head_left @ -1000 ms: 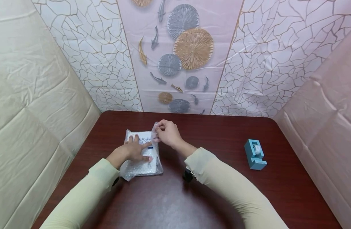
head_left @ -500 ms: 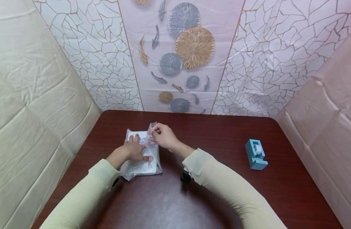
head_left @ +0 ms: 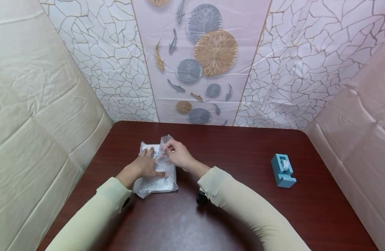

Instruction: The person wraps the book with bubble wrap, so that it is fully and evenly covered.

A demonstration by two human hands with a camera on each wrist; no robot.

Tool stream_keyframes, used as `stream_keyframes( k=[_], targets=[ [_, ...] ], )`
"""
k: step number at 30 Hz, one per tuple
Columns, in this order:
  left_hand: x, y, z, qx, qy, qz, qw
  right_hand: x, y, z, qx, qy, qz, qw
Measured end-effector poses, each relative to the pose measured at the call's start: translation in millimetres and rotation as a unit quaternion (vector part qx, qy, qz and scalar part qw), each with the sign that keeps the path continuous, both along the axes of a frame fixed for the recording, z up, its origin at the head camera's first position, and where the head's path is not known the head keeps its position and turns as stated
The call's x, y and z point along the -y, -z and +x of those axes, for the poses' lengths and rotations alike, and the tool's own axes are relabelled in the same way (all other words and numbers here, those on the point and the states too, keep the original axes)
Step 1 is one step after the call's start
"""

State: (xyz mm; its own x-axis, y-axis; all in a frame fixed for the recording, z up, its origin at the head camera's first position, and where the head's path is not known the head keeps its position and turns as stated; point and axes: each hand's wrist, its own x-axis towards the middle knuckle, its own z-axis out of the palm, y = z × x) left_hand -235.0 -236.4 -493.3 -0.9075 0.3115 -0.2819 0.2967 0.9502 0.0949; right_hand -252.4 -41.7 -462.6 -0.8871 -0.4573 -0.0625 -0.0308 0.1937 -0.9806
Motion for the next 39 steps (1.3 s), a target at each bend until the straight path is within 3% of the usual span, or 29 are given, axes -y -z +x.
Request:
stream_keyframes(
  k=[2,6,9,11,14,18,20,25,27,35,39],
  targets=[
    [6.0,13.4,-7.5,-0.002,-0.004,-0.001,1.0000,1.6,4.7,1.2,-0.007,0.002,0.005,1.0000],
    [6.9,12.9,-6.2,-0.007,-0.006,0.001,1.0000,3.9,11.6,3.9,-0.015,0.003,0.010,0.9998],
    [-1.1,-6.5,6.7,-0.008,-0.009,0.023,0.9997,4.6,15.4,4.9,-0.019,0.003,0.015,0.9997],
    [-3.1,-12.6,10.2,-0.008,-0.011,0.041,0.9990,4.5,16.9,5.6,-0.024,0.004,0.022,0.9995],
    [0.5,-1.2,6.6,-0.026,-0.018,0.072,0.9969,5.1,19.1,7.0,-0.043,0.007,0.044,0.9981],
    [11.6,29.6,-9.1,-0.051,-0.022,0.107,0.9927,7.5,21.7,9.7,-0.083,0.011,0.087,0.9927],
    [12.2,30.7,-7.8,-0.060,-0.012,0.097,0.9934,9.0,23.4,10.2,-0.096,0.013,0.104,0.9898],
    [18.9,49.3,-16.2,-0.081,-0.016,0.114,0.9901,11.8,26.7,10.4,-0.108,0.002,0.122,0.9867],
    [23.9,63.2,-24.8,-0.085,-0.033,0.138,0.9862,12.1,27.6,10.2,-0.109,-0.007,0.122,0.9865],
    [23.7,61.8,-22.2,-0.095,-0.028,0.159,0.9823,9.5,32.7,5.2,-0.124,-0.052,0.142,0.9807],
    [28.8,73.4,-29.5,-0.114,-0.036,0.169,0.9783,6.6,32.2,2.8,-0.117,-0.078,0.168,0.9757]
  ],
)
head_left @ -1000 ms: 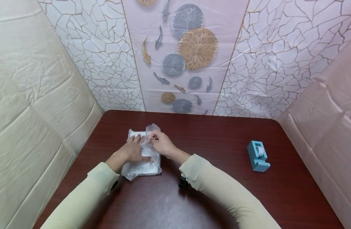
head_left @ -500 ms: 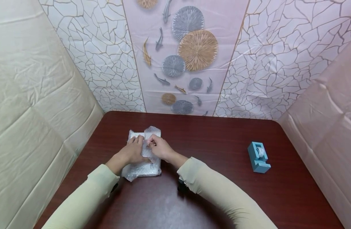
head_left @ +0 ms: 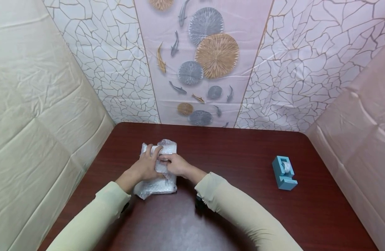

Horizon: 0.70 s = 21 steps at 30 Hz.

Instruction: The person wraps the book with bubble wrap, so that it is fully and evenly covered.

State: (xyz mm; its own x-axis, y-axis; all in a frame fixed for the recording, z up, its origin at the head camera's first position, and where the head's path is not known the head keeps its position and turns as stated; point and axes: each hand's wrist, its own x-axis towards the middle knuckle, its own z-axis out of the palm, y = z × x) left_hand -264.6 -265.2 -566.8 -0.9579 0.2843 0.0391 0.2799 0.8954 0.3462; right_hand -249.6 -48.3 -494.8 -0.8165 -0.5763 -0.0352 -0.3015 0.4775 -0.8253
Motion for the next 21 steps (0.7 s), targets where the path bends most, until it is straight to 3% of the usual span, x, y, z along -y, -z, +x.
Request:
stream_keyframes(
  k=[5,7,14,21],
  targets=[
    [2.0,5.5,-2.8,-0.020,0.011,0.008,0.9997,-3.0,-1.2,-0.7,0.013,-0.023,0.020,0.9994],
    [-0.3,1.0,1.0,-0.022,0.016,0.009,0.9996,-3.4,-1.1,-0.3,0.019,-0.033,0.020,0.9991],
    [-14.6,-33.8,21.5,0.006,0.006,-0.022,0.9997,-1.6,2.7,0.0,0.051,-0.061,0.009,0.9968],
    [-13.3,-33.2,17.6,0.027,-0.021,-0.038,0.9987,0.6,1.5,-0.3,0.059,-0.066,-0.001,0.9961]
  ],
)
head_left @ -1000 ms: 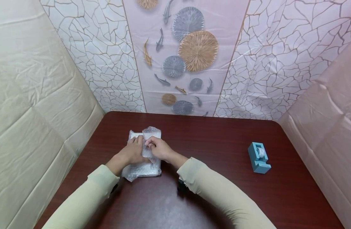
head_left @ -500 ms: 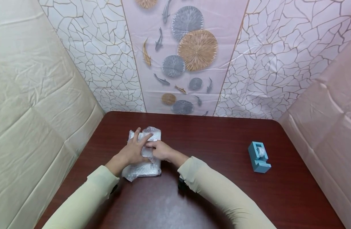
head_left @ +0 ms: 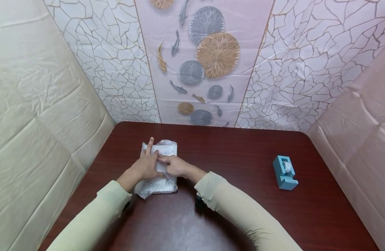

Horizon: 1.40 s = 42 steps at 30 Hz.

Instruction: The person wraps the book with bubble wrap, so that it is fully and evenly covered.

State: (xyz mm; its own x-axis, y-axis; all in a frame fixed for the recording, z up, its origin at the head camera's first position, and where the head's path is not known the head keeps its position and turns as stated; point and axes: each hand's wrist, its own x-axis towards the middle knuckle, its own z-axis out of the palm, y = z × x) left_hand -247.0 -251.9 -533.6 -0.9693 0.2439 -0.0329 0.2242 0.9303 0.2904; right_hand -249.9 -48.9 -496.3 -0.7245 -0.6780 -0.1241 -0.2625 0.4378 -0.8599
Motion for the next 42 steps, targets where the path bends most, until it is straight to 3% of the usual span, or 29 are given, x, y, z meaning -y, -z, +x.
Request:
stream_keyframes(
  k=[3,6,9,15,20,23,27,28,32,34,35,39,42],
  targets=[
    [-4.9,-11.1,6.1,0.013,-0.014,-0.019,0.9996,-0.4,-0.7,0.4,0.006,0.001,-0.001,1.0000],
    [-13.6,-30.0,18.1,0.036,-0.023,-0.023,0.9989,-0.6,-1.4,0.3,0.009,0.004,0.002,0.9999],
    [-18.1,-43.7,27.1,0.046,-0.016,-0.015,0.9987,-0.8,-1.1,-0.3,0.010,0.005,0.005,0.9999],
    [-20.8,-48.1,31.9,0.047,-0.021,-0.054,0.9972,-1.2,2.4,-2.6,-0.014,0.001,0.005,0.9999],
    [-23.0,-48.2,34.8,0.029,-0.019,-0.118,0.9924,-2.4,6.4,-7.0,-0.039,-0.009,-0.002,0.9992],
    [-24.1,-48.5,35.1,0.018,-0.006,-0.133,0.9909,-3.3,7.4,-10.3,-0.071,-0.022,0.013,0.9972],
    [-24.9,-49.1,33.2,0.005,0.018,-0.132,0.9911,-3.1,4.6,-14.8,-0.149,-0.038,0.060,0.9863],
    [-21.7,-42.0,30.4,-0.007,0.025,-0.133,0.9908,-3.0,3.8,-15.6,-0.163,-0.042,0.072,0.9831],
    [-19.6,-35.7,25.4,0.003,0.030,-0.131,0.9910,-2.2,1.2,-17.4,-0.208,-0.055,0.113,0.9700],
    [-16.2,-26.6,21.0,-0.008,0.030,-0.134,0.9904,-2.4,0.6,-17.7,-0.217,-0.055,0.133,0.9656],
    [-18.2,-29.1,21.0,0.002,0.028,-0.133,0.9907,-2.8,0.6,-17.9,-0.221,-0.053,0.144,0.9632],
    [-12.8,-15.6,15.2,-0.024,0.027,-0.140,0.9895,-6.1,1.5,-20.5,-0.216,-0.046,0.173,0.9597],
    [-13.0,-20.1,16.5,-0.003,0.032,-0.130,0.9910,-9.1,3.7,-23.5,-0.211,-0.046,0.182,0.9592]
  ],
)
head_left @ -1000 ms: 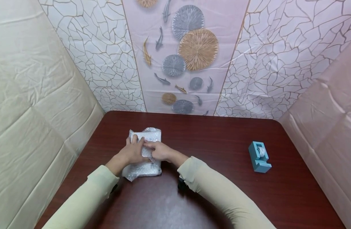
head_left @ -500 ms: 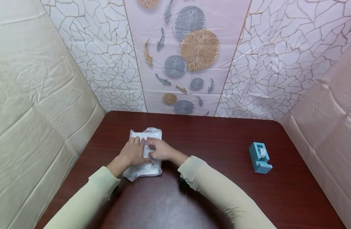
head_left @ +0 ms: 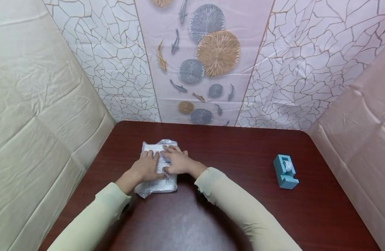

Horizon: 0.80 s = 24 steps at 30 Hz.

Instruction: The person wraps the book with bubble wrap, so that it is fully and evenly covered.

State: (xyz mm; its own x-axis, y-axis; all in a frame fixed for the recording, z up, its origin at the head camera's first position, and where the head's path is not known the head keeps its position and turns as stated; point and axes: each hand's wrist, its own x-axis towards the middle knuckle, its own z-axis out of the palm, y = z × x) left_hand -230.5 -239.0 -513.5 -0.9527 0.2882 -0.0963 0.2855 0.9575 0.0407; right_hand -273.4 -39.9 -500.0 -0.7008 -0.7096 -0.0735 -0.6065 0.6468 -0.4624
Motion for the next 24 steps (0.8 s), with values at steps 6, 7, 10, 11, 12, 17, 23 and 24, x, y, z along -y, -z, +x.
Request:
stream_keyframes(
  k=[6,7,10,11,12,17,23,24],
  targets=[
    [5.4,-7.9,2.8,0.037,0.029,0.029,0.9985,-0.8,8.5,-7.2,-0.002,-0.004,0.034,0.9994],
    [5.5,-11.7,3.9,0.046,0.032,0.034,0.9978,-0.6,9.2,-8.0,-0.002,-0.007,0.040,0.9992],
    [2.0,-31.2,10.7,0.081,0.032,0.048,0.9950,-2.0,2.3,-5.8,-0.001,-0.019,0.064,0.9978],
    [1.8,-33.8,11.2,0.089,0.031,0.051,0.9942,-2.5,2.6,-6.8,-0.003,-0.024,0.069,0.9973],
    [1.8,-35.9,11.9,0.095,0.031,0.053,0.9936,-3.2,3.3,-8.0,-0.003,-0.027,0.073,0.9970],
    [-0.6,-47.1,16.0,0.122,0.026,0.066,0.9900,-9.6,5.3,-14.8,-0.010,-0.025,0.090,0.9956],
    [5.7,-38.3,14.4,0.098,0.046,0.061,0.9922,-14.3,3.5,-19.8,-0.004,-0.027,0.091,0.9955],
    [6.9,-37.6,13.9,0.096,0.048,0.059,0.9925,-14.2,3.1,-19.8,-0.001,-0.029,0.090,0.9955]
  ],
)
